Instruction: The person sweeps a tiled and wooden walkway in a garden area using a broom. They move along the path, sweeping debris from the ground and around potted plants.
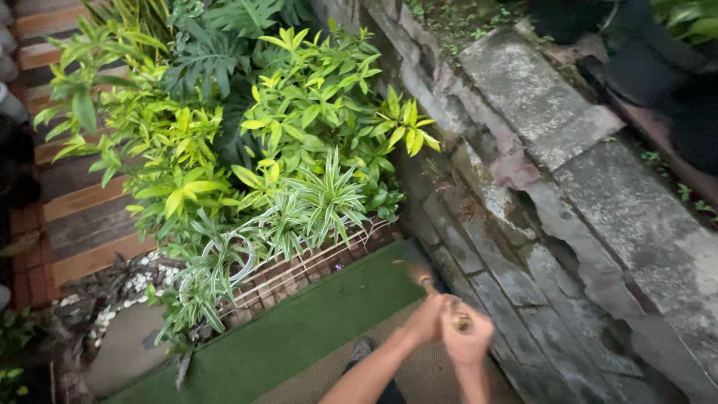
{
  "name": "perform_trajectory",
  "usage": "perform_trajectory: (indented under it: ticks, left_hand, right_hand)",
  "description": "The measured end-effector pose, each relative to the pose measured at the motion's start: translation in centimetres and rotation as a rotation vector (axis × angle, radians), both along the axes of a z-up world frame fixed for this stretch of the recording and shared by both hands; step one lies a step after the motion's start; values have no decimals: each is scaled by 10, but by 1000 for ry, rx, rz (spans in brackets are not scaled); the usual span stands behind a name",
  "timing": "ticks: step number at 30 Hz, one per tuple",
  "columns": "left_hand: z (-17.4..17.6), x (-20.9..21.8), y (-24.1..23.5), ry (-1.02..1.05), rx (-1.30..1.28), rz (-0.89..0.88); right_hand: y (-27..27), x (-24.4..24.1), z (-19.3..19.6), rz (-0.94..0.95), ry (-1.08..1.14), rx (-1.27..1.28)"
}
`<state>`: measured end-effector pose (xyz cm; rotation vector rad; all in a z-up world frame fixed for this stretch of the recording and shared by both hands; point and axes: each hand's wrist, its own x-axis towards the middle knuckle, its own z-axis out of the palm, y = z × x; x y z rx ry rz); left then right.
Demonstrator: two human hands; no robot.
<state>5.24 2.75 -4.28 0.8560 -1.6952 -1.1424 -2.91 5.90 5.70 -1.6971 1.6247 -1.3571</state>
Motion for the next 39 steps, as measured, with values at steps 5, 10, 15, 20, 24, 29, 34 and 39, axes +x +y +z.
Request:
perform_trajectory:
  ticks: [5,10,15,20,24,29,34,39]
  left_hand:
    - [-66,5,2,-155,161,36]
    - [-40,58,39,-277,296,4]
    - [34,98,60,-223,238,93]
    - [88,94,64,-82,46,240]
    - [79,80,54,-67,-70,242]
    - [1,82,39,-13,57,185]
    - [-55,105,75,-265,220,196]
    - [-25,144,145,-337,253,110]
  right_hand:
    - [3,18,-35,38,-146,207]
    - [30,43,-24,184,-188,221]
    - [30,63,6,205,-184,199]
    - [15,39,40,137,-69,-52]
    - [24,32,52,103,-127,27]
    - [28,57,5,222,86,49]
    - [70,89,-66,308,-72,268]
    - [120,84,-55,417,-182,388]
